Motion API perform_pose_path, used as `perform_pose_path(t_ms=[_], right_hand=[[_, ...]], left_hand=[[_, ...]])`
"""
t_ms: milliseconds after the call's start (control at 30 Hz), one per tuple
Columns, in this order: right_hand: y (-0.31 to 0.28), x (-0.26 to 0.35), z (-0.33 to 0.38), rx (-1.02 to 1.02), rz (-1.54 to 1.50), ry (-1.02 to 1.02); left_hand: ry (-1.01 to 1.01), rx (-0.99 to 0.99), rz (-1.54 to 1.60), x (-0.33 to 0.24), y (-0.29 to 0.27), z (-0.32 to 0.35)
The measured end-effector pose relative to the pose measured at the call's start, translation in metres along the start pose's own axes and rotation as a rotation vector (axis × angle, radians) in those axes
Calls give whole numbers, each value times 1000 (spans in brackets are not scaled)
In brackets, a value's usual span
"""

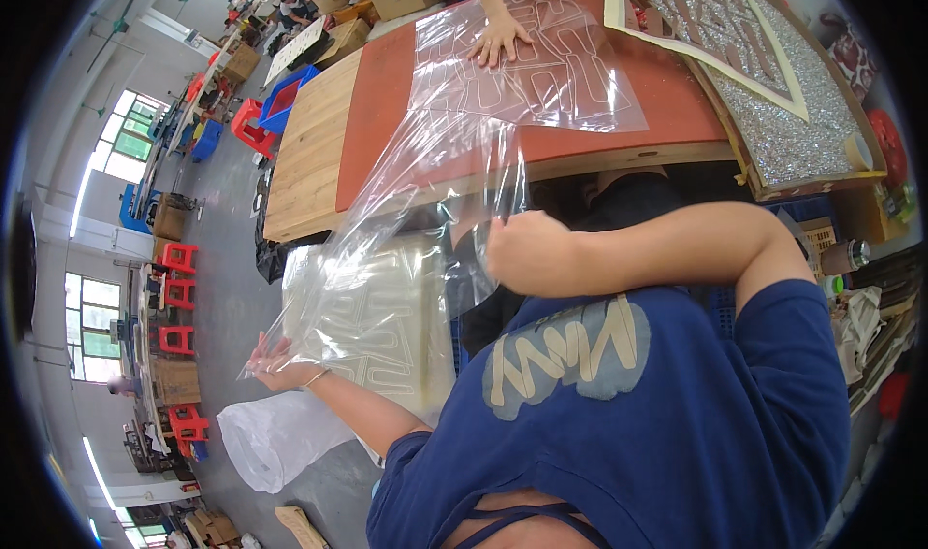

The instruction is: Applying glitter material to shoe pattern components and securing them with plastic film.

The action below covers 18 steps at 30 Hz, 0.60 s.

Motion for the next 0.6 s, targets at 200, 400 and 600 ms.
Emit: perform_pose_path(t_ms=[200,400,600], right_hand=[[-46,68,-29,111,-58,-479],[-45,144,-54,-287,-271,-925],[-40,150,-102,-181,-414,-980]], left_hand=[[-26,-193,-472,36,-94,-29],[149,-428,-643,91,-327,-27],[-47,-252,-974,-51,-380,-17]])
Point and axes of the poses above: each hand's wrist, its own z-axis away from the middle knuckle, its own y-axis out of the palm, x = y × z, the point moved 2 cm from there along -z, towards the middle knuckle, and after that the axes turned 15 degrees about x, right-handed, at the moved point
